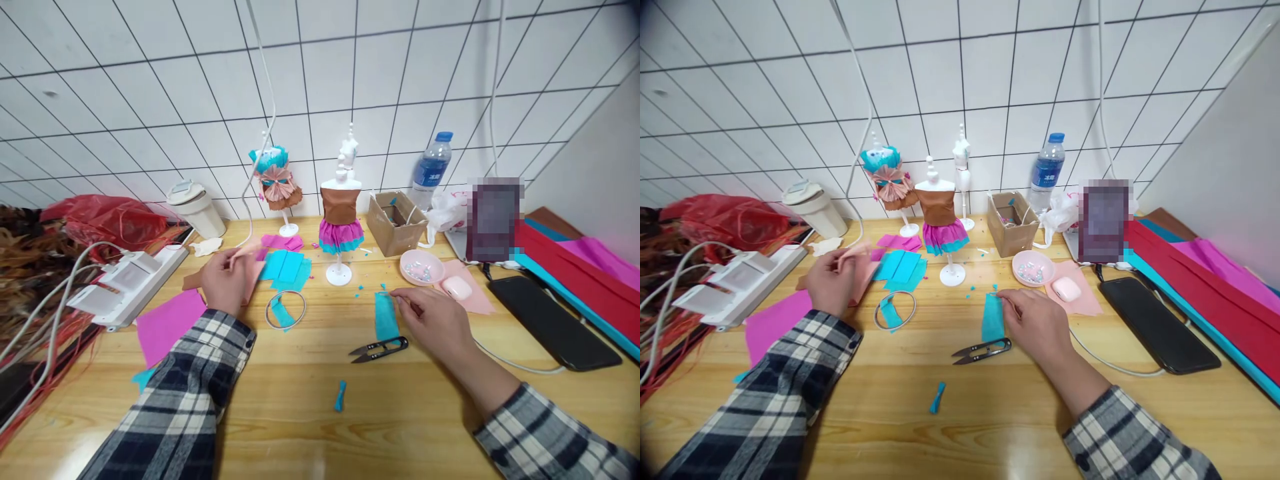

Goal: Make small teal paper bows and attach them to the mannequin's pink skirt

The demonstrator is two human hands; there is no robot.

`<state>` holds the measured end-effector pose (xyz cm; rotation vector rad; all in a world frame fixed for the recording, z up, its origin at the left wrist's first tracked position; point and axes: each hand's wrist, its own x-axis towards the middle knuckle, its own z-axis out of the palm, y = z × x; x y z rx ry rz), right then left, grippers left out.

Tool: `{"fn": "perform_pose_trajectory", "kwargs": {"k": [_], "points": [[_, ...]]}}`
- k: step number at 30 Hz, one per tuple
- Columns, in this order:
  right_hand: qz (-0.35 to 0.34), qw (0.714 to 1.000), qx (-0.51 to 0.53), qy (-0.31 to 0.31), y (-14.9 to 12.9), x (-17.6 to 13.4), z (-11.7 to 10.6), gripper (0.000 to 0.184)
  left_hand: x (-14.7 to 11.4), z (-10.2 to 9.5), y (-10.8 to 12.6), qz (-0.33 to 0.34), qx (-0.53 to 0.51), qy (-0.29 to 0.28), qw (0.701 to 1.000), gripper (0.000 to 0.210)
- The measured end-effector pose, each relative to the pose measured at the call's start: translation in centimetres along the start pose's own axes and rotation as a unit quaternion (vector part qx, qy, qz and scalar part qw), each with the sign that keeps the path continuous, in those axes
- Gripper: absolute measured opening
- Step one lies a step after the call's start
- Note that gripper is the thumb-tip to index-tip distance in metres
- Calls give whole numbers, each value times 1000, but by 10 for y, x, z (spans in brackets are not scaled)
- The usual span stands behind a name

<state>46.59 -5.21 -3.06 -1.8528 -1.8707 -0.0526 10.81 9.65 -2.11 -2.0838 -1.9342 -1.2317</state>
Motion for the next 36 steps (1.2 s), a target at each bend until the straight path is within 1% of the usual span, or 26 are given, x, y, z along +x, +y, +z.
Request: {"fn": "perform_pose_trajectory", "kwargs": {"k": [1,2,6,9,12,14,16,17,19,20,21,22,23,25,27,29,30,32,34,36], "points": [[-1,1000,4,-8,-1,0,1,27,0,-2,0,6,3,10,1000,33],[0,1000,7,-13,-1,0,1,26,-1,-4,2,23,4,5,1000,31],[14,1000,2,-22,-2,1,1,26,-5,-5,14,110,17,-66,992,27],[15,999,0,-29,-1,1,2,26,-5,-3,14,145,88,-90,981,29],[11,999,-4,-32,-1,2,2,26,-4,-2,7,169,129,-121,970,26],[12,999,-7,-33,-1,2,3,26,-5,-2,5,170,122,-159,965,26],[17,999,-9,-33,0,2,3,26,-8,-5,7,157,98,-186,965,33],[20,999,-9,-34,0,3,2,26,-11,-7,8,151,80,-182,968,38],[23,999,-9,-43,0,2,1,26,-16,-14,12,154,45,-150,976,38],[21,999,-8,-48,-1,2,1,26,-20,-18,14,172,32,-142,974,35],[18,998,-8,-52,-1,1,0,26,-23,-21,15,199,24,-151,968,31],[13,998,-8,-54,-2,1,0,25,-26,-24,16,227,22,-178,957,28],[7,998,-8,-54,-3,0,0,25,-29,-26,16,252,24,-217,943,26],[-4,999,-8,-53,-4,-1,-1,26,-34,-26,16,271,36,-289,918,26],[-8,998,-8,-56,-5,-2,-1,26,-36,-25,16,249,46,-319,913,23],[-4,998,-7,-59,-5,-2,-2,26,-37,-23,17,225,32,-327,917,17],[-1,998,-7,-60,-6,-2,-2,26,-38,-23,18,213,9,-324,922,16],[1,998,-5,-63,-7,-3,-3,26,-38,-26,22,175,-77,-299,935,17],[-2,998,-2,-67,-8,-4,-4,26,-40,-30,25,91,-212,-241,943,20],[-11,997,6,-70,-8,-5,-3,25,-42,-33,27,-12,-330,-195,924,23]]}}
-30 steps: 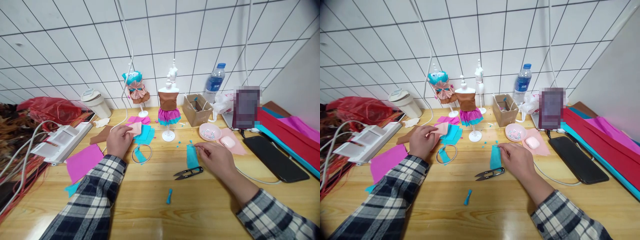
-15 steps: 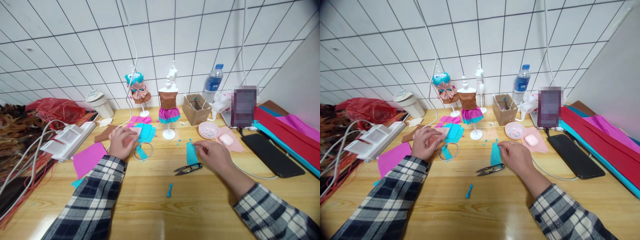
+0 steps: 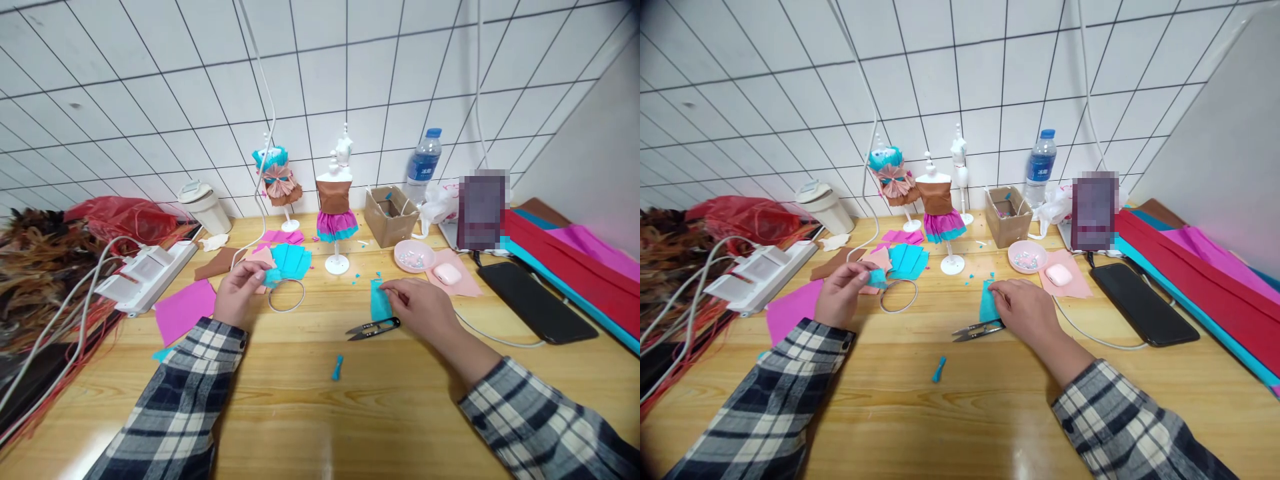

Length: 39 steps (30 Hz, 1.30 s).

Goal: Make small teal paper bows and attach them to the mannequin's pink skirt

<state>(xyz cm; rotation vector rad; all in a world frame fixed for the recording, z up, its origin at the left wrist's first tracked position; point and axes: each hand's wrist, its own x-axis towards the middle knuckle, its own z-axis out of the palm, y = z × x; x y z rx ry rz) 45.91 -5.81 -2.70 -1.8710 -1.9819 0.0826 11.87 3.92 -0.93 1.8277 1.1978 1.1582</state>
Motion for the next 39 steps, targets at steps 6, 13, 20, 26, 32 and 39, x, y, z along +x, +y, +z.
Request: {"fn": "perform_pose_trajectory", "kwargs": {"k": [6,13,20,26,32,39], "points": [[-6,999,31,-3,-3,1,-2,25,-11,15,11,-47,-142,46,988,27],[-17,892,442,-91,-47,-26,-3,48,-49,67,62,-37,-71,-216,973,17],[68,853,484,-182,-69,-34,1,25,-56,77,68,-55,-35,-267,962,18],[97,827,532,-152,-59,-28,5,26,-50,75,61,-56,27,-181,982,14],[124,819,544,-132,-51,-24,11,29,-44,68,47,-53,36,-39,997,15],[122,852,493,-128,-50,-25,11,27,-46,72,40,-49,43,-55,996,16]]}}
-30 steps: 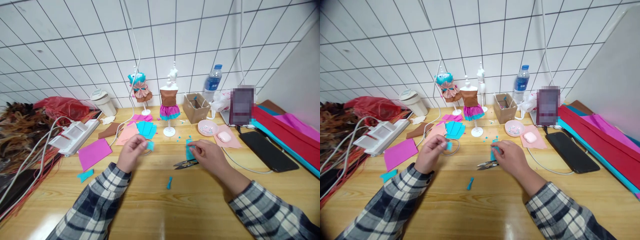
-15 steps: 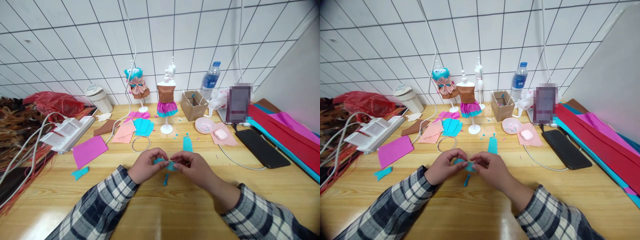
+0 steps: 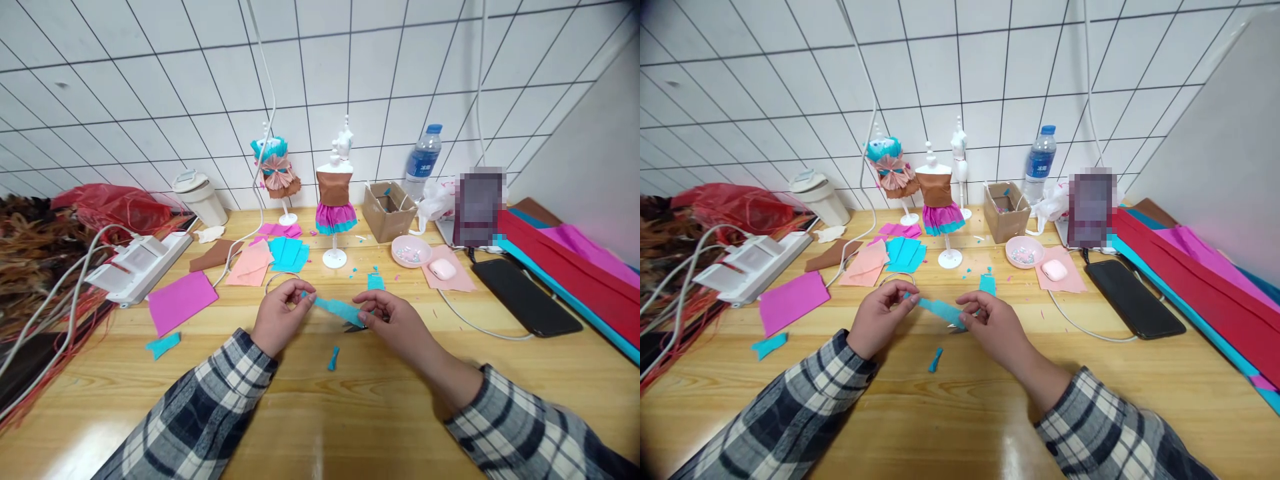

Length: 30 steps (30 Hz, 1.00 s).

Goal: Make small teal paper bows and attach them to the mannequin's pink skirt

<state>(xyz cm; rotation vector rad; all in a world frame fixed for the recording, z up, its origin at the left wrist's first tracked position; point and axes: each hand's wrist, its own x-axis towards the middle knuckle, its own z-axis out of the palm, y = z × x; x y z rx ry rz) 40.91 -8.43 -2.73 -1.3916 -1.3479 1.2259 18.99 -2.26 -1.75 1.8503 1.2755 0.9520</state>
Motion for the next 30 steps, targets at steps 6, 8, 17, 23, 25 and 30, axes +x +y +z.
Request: {"fn": "perform_pose_trajectory", "kwargs": {"k": [6,8,17,23,25,30], "points": [[4,998,44,36,-1,1,-1,34,-4,-10,20,66,70,144,985,27],[5,995,89,43,-3,0,-1,40,-12,-8,29,26,-18,-30,999,34],[-13,997,76,26,-15,-17,14,34,-39,34,41,-256,-434,-229,833,35],[-9,998,53,22,-17,-21,21,36,-39,39,35,-284,-455,-133,834,33],[-13,999,47,23,-17,-21,20,34,-39,38,33,-283,-441,-126,842,29],[-26,999,27,23,-15,-20,22,32,-38,38,31,-282,-459,-91,837,28]]}}
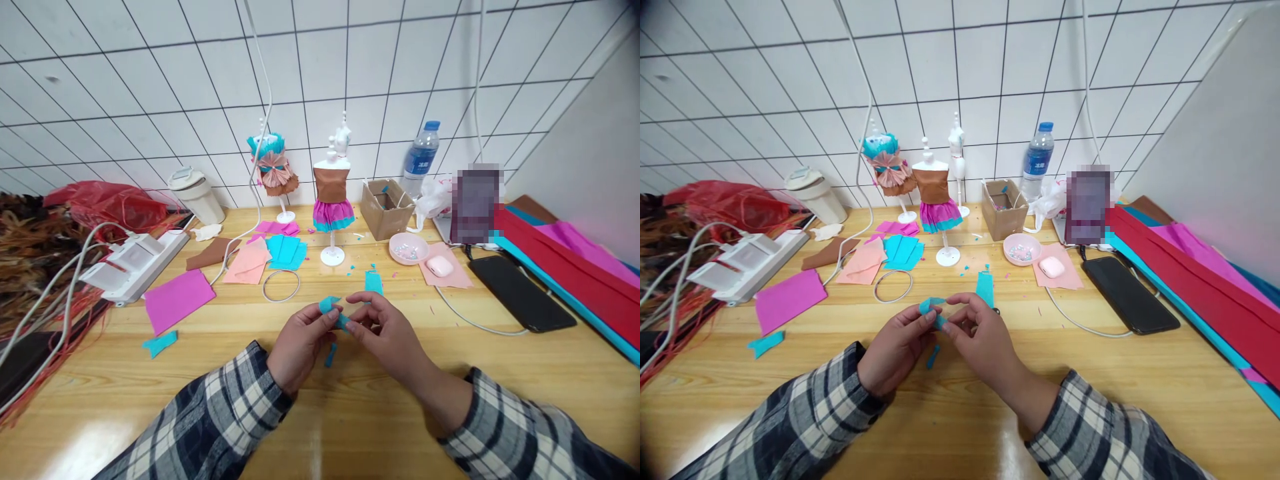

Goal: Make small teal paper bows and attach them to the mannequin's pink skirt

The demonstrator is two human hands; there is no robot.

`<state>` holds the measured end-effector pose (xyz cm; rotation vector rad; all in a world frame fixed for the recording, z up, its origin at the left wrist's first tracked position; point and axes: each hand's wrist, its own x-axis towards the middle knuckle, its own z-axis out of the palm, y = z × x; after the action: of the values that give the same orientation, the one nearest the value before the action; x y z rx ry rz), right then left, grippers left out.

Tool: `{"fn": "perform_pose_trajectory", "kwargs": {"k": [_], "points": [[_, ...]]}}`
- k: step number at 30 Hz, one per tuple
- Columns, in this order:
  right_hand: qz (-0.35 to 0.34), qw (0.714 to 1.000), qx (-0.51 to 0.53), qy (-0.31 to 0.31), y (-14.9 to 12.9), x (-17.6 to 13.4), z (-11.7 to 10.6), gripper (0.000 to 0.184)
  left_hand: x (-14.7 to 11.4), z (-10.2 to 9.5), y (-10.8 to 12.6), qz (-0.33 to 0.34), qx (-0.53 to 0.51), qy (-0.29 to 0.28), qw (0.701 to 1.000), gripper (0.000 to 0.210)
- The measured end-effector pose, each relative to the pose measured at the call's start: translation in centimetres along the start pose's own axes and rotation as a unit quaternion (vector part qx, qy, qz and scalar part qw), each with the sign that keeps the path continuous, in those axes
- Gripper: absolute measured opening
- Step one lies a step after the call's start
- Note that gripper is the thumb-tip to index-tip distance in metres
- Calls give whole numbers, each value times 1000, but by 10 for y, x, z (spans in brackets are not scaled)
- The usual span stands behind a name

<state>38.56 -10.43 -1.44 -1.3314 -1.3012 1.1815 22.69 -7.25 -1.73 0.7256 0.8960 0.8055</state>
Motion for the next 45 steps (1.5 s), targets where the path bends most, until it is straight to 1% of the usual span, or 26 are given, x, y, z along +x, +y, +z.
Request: {"fn": "perform_pose_trajectory", "kwargs": {"k": [2,4,6,8,9,10,11,12,13,14,15,16,17,18,20,22,25,28,30,32,35,38,40,42,43,45], "points": [[1,1000,-11,-4,1,-1,2,31,0,1,-1,0,6,9,1000,29],[-4,999,-40,-19,3,0,1,29,2,1,2,13,40,19,999,34],[-31,993,-112,-34,4,3,-7,26,4,-4,11,53,90,31,994,46],[-80,969,-233,-21,5,10,-24,24,9,-15,28,110,155,46,981,63],[-108,946,-304,4,5,15,-36,21,11,-24,39,137,206,53,967,70],[-121,923,-364,39,7,20,-49,18,14,-35,50,158,266,51,950,75],[-123,902,-408,69,8,25,-61,19,17,-48,61,179,333,62,924,76],[-118,885,-440,94,10,31,-73,20,20,-61,71,190,399,89,892,72],[-109,871,-465,116,13,36,-82,19,23,-74,79,209,450,139,857,68],[-98,863,-481,116,15,40,-89,19,26,-86,84,214,489,167,829,65],[-88,860,-489,115,18,43,-93,19,28,-96,87,209,514,178,813,64],[-79,859,-495,108,21,45,-95,19,30,-103,88,200,520,172,812,63],[-72,859,-498,97,24,47,-94,20,31,-107,88,186,498,152,834,59],[-69,859,-499,86,26,47,-92,21,31,-108,86,166,459,120,864,57],[-75,861,-499,70,28,47,-87,22,29,-104,83,128,374,61,916,57],[-97,864,-490,64,27,45,-82,21,26,-96,81,94,299,25,949,58],[-146,866,-476,45,20,40,-78,20,20,-85,80,60,205,-11,977,58],[-178,860,-478,-17,13,33,-72,22,16,-79,78,57,167,-42,983,61],[-193,852,-482,-68,11,30,-66,22,15,-77,76,63,172,-52,982,66],[-196,846,-485,-103,10,29,-62,19,14,-75,74,65,177,-57,981,69],[-182,846,-488,-113,8,28,-58,6,13,-72,72,58,147,-72,985,70],[-180,852,-481,-104,4,26,-55,5,13,-66,66,19,82,-75,994,63],[-173,870,-454,-81,1,23,-51,4,12,-60,60,-20,48,-61,997,50],[-149,906,-392,-54,-2,18,-46,7,11,-54,53,-42,49,-53,996,43],[-133,925,-353,-48,-3,15,-43,8,10,-50,50,-43,68,-57,995,45],[-99,954,-276,-66,-4,8,-34,7,7,-44,44,-28,138,-67,988,53]]}}
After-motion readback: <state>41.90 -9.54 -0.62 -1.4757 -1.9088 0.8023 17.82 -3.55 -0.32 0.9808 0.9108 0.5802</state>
